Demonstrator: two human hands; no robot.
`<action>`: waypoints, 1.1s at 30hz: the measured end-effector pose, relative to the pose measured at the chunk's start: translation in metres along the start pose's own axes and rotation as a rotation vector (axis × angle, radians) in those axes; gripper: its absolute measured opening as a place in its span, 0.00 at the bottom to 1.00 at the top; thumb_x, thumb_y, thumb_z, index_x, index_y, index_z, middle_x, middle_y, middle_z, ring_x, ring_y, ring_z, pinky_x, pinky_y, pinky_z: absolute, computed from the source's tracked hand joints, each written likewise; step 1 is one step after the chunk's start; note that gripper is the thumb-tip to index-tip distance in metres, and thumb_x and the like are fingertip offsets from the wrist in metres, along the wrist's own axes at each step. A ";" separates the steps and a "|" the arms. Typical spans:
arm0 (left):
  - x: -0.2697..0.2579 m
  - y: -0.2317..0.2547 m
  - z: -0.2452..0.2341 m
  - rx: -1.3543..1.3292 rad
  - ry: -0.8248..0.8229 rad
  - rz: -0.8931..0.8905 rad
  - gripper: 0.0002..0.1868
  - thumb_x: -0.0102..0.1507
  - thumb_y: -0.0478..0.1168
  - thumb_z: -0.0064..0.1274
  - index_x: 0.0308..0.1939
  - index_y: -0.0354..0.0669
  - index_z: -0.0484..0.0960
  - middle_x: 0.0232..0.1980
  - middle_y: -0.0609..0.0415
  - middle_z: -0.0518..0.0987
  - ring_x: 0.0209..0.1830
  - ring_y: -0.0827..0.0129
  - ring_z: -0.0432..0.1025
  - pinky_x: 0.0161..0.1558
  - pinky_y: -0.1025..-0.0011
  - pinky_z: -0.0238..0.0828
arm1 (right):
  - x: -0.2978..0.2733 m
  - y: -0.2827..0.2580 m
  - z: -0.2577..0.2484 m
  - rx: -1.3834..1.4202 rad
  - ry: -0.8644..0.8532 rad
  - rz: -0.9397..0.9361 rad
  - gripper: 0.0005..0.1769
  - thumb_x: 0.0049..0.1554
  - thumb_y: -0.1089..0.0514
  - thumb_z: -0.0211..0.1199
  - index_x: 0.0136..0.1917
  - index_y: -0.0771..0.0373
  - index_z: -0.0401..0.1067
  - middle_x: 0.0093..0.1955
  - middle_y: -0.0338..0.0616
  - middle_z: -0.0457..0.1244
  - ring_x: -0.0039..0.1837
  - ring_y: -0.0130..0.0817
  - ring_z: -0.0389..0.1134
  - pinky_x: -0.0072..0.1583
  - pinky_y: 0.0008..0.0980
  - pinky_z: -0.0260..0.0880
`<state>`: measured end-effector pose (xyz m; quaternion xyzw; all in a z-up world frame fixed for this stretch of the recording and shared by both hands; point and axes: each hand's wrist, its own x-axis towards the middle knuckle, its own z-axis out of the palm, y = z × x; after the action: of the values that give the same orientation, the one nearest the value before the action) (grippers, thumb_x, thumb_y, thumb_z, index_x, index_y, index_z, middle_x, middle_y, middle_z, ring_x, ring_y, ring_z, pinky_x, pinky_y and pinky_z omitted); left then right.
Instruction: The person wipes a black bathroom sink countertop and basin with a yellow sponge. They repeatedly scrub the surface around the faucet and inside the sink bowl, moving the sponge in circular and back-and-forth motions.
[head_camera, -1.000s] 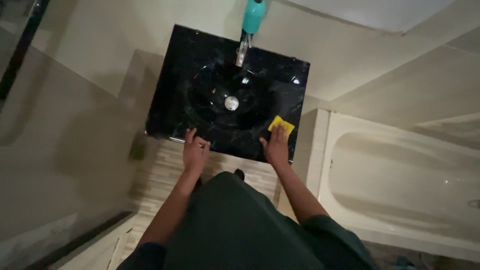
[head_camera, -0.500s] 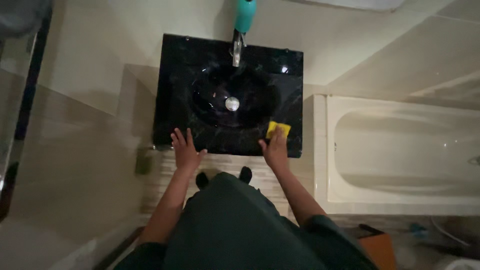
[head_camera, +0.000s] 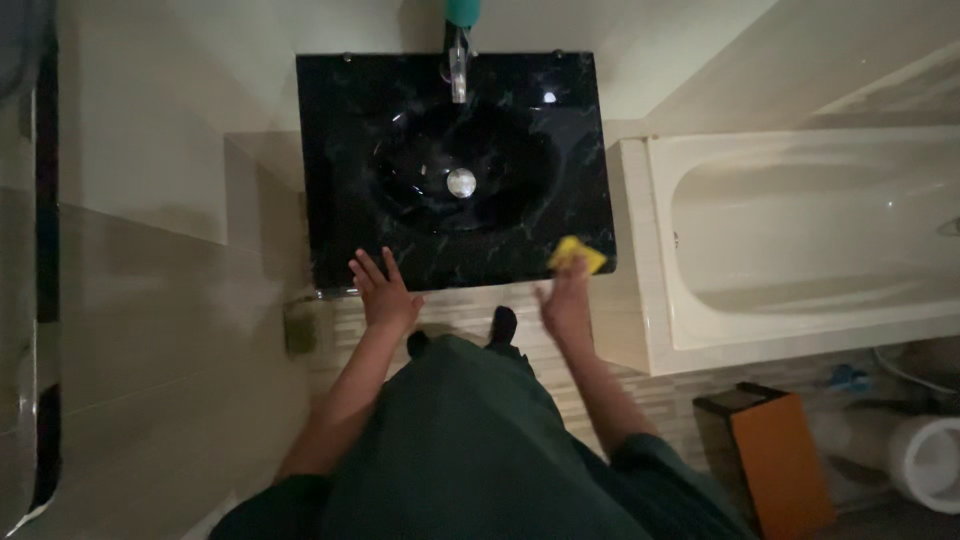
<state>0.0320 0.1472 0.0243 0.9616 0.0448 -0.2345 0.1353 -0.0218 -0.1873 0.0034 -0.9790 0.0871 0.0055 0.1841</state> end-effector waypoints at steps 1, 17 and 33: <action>0.000 -0.002 -0.001 0.021 -0.007 0.009 0.64 0.62 0.61 0.60 0.83 0.42 0.28 0.81 0.26 0.21 0.82 0.30 0.20 0.79 0.43 0.31 | 0.010 0.012 0.003 -0.010 0.137 -0.018 0.49 0.62 0.45 0.60 0.83 0.72 0.41 0.85 0.71 0.31 0.85 0.64 0.29 0.80 0.57 0.33; -0.002 -0.021 0.002 0.082 0.022 0.148 0.61 0.63 0.62 0.57 0.84 0.45 0.31 0.82 0.26 0.24 0.83 0.30 0.24 0.79 0.47 0.37 | 0.030 0.007 -0.010 0.081 0.076 -0.003 0.49 0.59 0.43 0.63 0.82 0.68 0.47 0.82 0.66 0.46 0.81 0.59 0.50 0.78 0.55 0.52; 0.005 0.098 0.021 -0.190 0.035 0.096 0.54 0.64 0.62 0.57 0.83 0.49 0.42 0.83 0.30 0.28 0.83 0.33 0.27 0.79 0.44 0.37 | 0.130 0.040 -0.009 -0.043 0.083 -0.383 0.49 0.59 0.42 0.67 0.80 0.72 0.52 0.82 0.69 0.45 0.81 0.66 0.45 0.77 0.57 0.47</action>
<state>0.0419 0.0471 0.0278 0.9494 0.0232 -0.2057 0.2363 0.0989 -0.2490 -0.0080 -0.9808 -0.0936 -0.0680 0.1573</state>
